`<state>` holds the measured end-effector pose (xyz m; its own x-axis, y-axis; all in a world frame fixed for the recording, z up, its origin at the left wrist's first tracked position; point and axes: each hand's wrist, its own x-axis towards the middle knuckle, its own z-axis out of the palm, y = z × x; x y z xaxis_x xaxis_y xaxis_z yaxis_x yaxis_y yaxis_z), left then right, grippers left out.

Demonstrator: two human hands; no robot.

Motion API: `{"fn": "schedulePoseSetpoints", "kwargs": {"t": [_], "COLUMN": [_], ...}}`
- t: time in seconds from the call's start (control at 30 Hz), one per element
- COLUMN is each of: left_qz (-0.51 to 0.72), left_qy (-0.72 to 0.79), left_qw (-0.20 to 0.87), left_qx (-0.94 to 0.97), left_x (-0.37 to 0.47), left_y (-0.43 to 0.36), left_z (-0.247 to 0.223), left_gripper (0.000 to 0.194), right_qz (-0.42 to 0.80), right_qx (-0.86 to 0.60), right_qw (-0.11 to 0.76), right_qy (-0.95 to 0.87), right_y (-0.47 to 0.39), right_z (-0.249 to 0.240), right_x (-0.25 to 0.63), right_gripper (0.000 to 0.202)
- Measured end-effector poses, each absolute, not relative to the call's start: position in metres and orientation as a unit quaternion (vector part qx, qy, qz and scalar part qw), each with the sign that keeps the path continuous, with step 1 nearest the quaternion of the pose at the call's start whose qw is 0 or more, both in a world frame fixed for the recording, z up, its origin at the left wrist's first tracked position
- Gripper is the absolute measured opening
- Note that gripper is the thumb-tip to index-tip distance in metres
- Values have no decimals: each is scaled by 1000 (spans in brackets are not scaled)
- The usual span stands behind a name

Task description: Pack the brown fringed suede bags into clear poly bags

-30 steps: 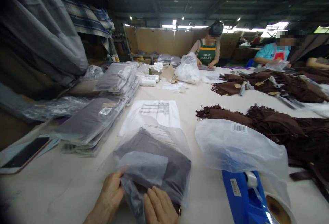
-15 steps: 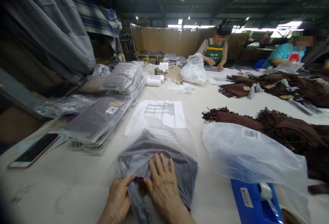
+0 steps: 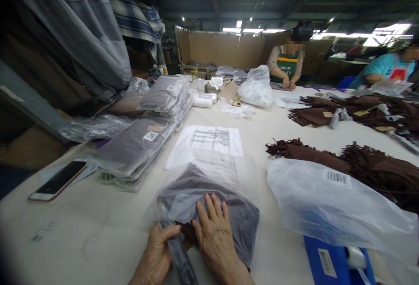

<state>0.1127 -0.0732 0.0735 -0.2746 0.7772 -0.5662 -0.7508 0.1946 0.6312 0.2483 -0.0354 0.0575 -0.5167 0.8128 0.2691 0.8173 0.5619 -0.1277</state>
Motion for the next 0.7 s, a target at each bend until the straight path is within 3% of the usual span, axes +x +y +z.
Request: {"fn": "schedulePoseSetpoints", "kwargs": {"t": [0.2, 0.47, 0.7], "left_qz": [653, 658, 662], "left_qy": [574, 573, 584], "left_qw": [494, 489, 468], "left_qx": [4, -10, -23], "left_x": [120, 121, 120], "left_y": [-64, -59, -57], "left_z": [67, 59, 56], "left_gripper": [47, 38, 35], "right_qz": [7, 27, 42], "right_qx": [-458, -436, -354], "right_qw": [184, 342, 340], "right_qy": [-870, -832, -870], "right_y": [-34, -41, -40], "right_z": [54, 68, 77], "right_x": [250, 239, 216], "right_gripper": [35, 23, 20]}}
